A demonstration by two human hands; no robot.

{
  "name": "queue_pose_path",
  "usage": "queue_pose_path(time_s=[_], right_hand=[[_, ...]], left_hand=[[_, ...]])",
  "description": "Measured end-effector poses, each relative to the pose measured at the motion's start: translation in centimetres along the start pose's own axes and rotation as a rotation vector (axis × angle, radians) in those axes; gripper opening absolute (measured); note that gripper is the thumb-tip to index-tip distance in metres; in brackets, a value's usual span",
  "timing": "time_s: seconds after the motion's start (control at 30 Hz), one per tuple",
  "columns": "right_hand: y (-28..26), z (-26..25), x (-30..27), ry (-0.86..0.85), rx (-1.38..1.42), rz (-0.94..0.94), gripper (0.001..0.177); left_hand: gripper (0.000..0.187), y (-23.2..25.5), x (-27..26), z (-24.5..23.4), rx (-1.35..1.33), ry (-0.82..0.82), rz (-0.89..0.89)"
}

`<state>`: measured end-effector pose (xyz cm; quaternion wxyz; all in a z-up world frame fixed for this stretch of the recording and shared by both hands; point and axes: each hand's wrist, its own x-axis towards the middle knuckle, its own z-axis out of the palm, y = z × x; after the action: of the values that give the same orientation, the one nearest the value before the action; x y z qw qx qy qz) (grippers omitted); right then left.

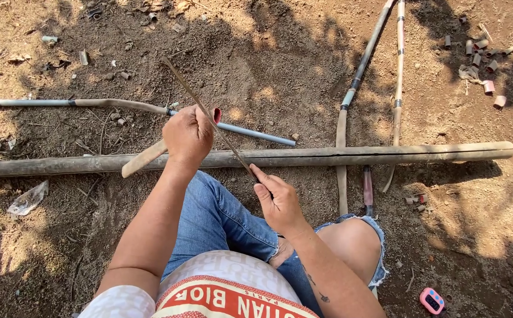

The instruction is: Cutting a PVC pipe using a hacksaw blade and then flaring the end to prepare it for joining with another pipe.

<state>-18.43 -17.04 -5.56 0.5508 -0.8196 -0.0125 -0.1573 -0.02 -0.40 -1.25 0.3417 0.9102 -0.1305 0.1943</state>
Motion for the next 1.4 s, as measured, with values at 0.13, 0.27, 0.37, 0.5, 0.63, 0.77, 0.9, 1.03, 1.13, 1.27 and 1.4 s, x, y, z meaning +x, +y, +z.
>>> queue_pose_path(time_s=[0.13,0.27,0.37,0.5,0.63,0.77,0.9,1.03,1.13,1.27,1.4], right_hand=[[-0.7,-0.2,0.0,0.001,-0.006,0.006,0.043],[-0.3,-0.1,0.0,-0.006,-0.012,0.023,0.043],[-0.3,0.0,0.0,-0.01,-0.011,0.027,0.043],[0.1,0.1,0.0,-0.004,-0.022,0.023,0.043],[-0.1,-0.2,0.2,0.002,-0.035,0.057,0.044],[-0.6,-0.3,0.7,0.002,-0.029,0.062,0.043],[-0.3,-0.2,0.3,0.008,-0.003,0.071,0.043],[0.1,0.0,0.6,-0.005,-0.018,0.083,0.043],[-0.2,0.3,0.5,-0.014,-0.02,0.1,0.043],[-0.2,0.2,0.3,0.001,0.013,0.104,0.044],[0.9,-0.3,0.8,0.019,0.029,0.135,0.045]], left_hand=[[0.051,-0.3,0.6,-0.9,-0.019,-0.003,0.001],[0.051,-0.6,0.8,-0.6,-0.042,-0.003,-0.043],[0.052,-1.2,0.9,-0.3,-0.035,0.002,-0.038],[0.05,-0.6,0.8,-0.2,-0.014,-0.018,-0.046],[0.054,1.7,-0.5,-0.6,0.008,-0.124,-0.054],[0.054,1.3,0.8,-1.0,-0.021,-0.102,-0.087],[0.056,0.1,1.0,-0.3,0.009,-0.079,-0.083],[0.057,-0.4,0.6,0.1,0.028,-0.082,-0.096],[0.055,-0.5,0.9,-0.4,0.039,-0.075,-0.095],[0.058,0.2,1.8,-1.0,0.015,-0.004,-0.074],[0.056,-0.2,-0.5,2.7,0.089,-0.143,-0.035]])
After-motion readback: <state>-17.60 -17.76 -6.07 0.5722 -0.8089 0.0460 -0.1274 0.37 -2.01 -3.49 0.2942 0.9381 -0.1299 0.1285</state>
